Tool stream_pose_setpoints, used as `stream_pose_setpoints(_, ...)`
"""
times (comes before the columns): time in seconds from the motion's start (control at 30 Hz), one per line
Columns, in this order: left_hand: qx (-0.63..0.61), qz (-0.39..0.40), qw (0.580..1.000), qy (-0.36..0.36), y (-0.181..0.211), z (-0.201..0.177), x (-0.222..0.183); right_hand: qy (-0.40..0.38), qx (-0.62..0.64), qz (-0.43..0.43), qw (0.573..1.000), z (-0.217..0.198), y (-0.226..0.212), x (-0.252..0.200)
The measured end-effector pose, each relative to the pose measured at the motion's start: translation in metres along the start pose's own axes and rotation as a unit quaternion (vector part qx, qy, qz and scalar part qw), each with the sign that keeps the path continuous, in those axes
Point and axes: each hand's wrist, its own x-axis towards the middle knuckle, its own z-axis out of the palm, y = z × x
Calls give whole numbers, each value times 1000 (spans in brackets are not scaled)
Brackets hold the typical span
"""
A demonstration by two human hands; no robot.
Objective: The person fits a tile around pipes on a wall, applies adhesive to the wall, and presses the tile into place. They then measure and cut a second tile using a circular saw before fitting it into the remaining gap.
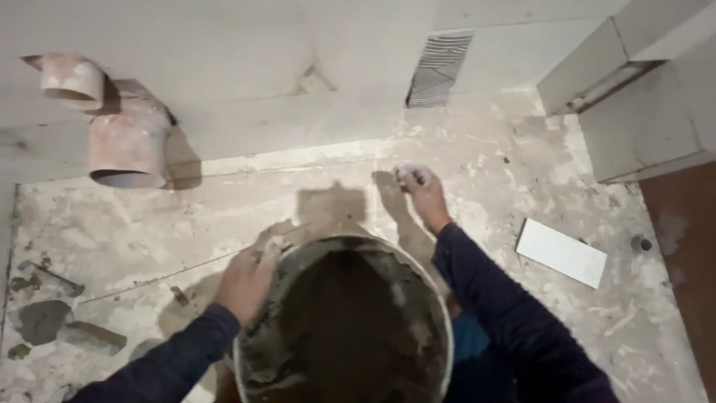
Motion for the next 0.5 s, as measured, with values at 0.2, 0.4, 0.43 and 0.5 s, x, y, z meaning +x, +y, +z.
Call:
stream_pose_setpoints(0.2, -87, 99, 991, -23, -10, 6, 4, 57, -50, -40, 996, -6, -30, 56)
stream_pose_setpoints(0.4, -78, 239, 968, 12, 7, -12, -3, 68, -185, -145, 970, -4, -44, 107)
stream_pose_setpoints(0.43, -130, 179, 975, -22, 6, -12, -5, 83, -207, -151, 963, 0, -50, 110)
stream_pose_setpoints(0.5, -185, 115, 975, -52, 6, -12, -7, 95, -230, -159, 956, 9, -58, 117)
